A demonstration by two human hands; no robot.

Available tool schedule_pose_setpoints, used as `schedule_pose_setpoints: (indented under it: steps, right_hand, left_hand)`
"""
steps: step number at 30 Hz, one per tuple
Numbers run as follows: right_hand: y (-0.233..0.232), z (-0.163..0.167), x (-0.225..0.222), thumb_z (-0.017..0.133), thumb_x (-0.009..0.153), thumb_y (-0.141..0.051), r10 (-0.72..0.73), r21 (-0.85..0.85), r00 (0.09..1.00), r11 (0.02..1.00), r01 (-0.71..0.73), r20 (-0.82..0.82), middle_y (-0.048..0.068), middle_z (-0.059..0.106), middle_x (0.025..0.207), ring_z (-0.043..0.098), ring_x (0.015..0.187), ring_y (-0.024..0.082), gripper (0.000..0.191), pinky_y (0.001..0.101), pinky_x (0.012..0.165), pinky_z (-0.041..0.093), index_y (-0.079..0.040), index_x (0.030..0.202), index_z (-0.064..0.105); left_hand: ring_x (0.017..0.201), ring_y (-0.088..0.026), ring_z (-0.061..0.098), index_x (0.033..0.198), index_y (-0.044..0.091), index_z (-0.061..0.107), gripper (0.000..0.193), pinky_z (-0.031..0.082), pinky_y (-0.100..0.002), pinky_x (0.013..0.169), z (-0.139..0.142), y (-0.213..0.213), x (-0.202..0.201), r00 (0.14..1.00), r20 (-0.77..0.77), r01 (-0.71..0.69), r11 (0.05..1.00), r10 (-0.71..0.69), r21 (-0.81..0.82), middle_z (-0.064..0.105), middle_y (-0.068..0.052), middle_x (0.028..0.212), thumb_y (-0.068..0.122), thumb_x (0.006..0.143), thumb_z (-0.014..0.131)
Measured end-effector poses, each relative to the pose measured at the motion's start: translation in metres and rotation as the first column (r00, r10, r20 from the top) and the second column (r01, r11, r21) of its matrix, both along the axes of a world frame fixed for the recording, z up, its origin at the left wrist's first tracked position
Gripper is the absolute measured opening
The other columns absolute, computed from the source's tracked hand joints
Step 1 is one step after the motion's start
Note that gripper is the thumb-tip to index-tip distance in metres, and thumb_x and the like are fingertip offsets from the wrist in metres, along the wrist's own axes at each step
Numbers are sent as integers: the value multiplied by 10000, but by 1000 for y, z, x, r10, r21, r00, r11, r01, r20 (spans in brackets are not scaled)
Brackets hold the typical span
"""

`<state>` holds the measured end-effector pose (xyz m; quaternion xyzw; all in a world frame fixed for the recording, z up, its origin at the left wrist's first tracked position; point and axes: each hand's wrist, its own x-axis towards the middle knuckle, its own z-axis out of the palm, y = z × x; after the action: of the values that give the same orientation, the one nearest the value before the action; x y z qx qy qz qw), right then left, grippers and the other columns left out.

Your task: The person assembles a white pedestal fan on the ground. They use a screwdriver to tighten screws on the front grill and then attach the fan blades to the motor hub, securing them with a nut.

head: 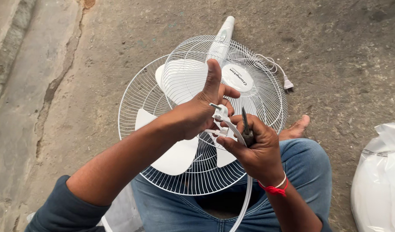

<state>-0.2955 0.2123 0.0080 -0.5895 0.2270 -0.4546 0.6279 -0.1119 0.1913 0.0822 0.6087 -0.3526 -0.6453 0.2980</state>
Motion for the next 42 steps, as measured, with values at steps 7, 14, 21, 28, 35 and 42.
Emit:
schedule_pose_setpoints:
  steps: [7, 14, 21, 28, 35, 42]
  right_hand:
    - [4, -2, 0, 815, 861, -67, -30, -9, 1000, 1000, 30, 4, 72, 769, 1058, 665, 779, 4, 257, 174, 642, 569, -81, 906, 563]
    - [10, -16, 8, 823, 893, -64, -9, -35, 998, 999, 6, -69, 79, 746, 984, 638, 743, 7, 237, 182, 633, 541, -79, 984, 605]
    - [4, -6, 3, 752, 1012, -144, -78, 1, 995, 997, 78, -56, 5, 688, 817, 567, 595, -5, 177, 160, 554, 455, -83, 1087, 603]
    - [23, 51, 6, 734, 1016, -115, -135, -215, 987, 970, 113, -91, 50, 702, 815, 599, 603, 20, 574, 138, 552, 468, -30, 1523, 478]
    - [56, 132, 18, 747, 959, 0, -139, -449, 969, 893, 33, -205, 70, 701, 805, 600, 631, 25, 584, 142, 589, 457, 36, 1500, 530]
    - [86, 192, 27, 746, 813, -14, -175, -533, 947, 846, 5, -270, 5, 693, 802, 531, 645, -22, 652, 136, 572, 397, 31, 1425, 527]
  left_hand:
    - [811, -141, 551, 1188, -6, 685, 953, 501, -343, 647, -5, -4, 30, 900, 344, 329, 934, -267, -136, 579, -47, 870, 828, 883, 341]
    - [812, -136, 657, 1003, 38, 727, 492, 536, -348, 745, -4, 52, 60, 716, 434, 681, 684, -547, -262, 680, 2, 863, 477, 1041, 508]
    - [788, -236, 600, 853, 40, 683, 342, 500, -412, 733, 37, 114, 68, 361, 932, 735, 627, -41, -257, 594, -73, 832, 335, 1006, 598]
    - [908, -205, 555, 950, 49, 704, 194, 489, -381, 833, 88, 198, 108, -1, 861, 795, 523, 509, -309, 571, -28, 908, 242, 936, 723]
    - [950, -181, 524, 1009, 60, 726, 83, 470, -346, 888, 119, 246, 124, -39, 753, 788, 483, 657, -381, 551, -10, 921, 108, 941, 723]
    - [987, -173, 530, 995, 44, 723, 118, 472, -336, 905, 145, 251, 127, -41, 633, 828, 381, 773, -412, 584, -20, 986, 156, 956, 721]
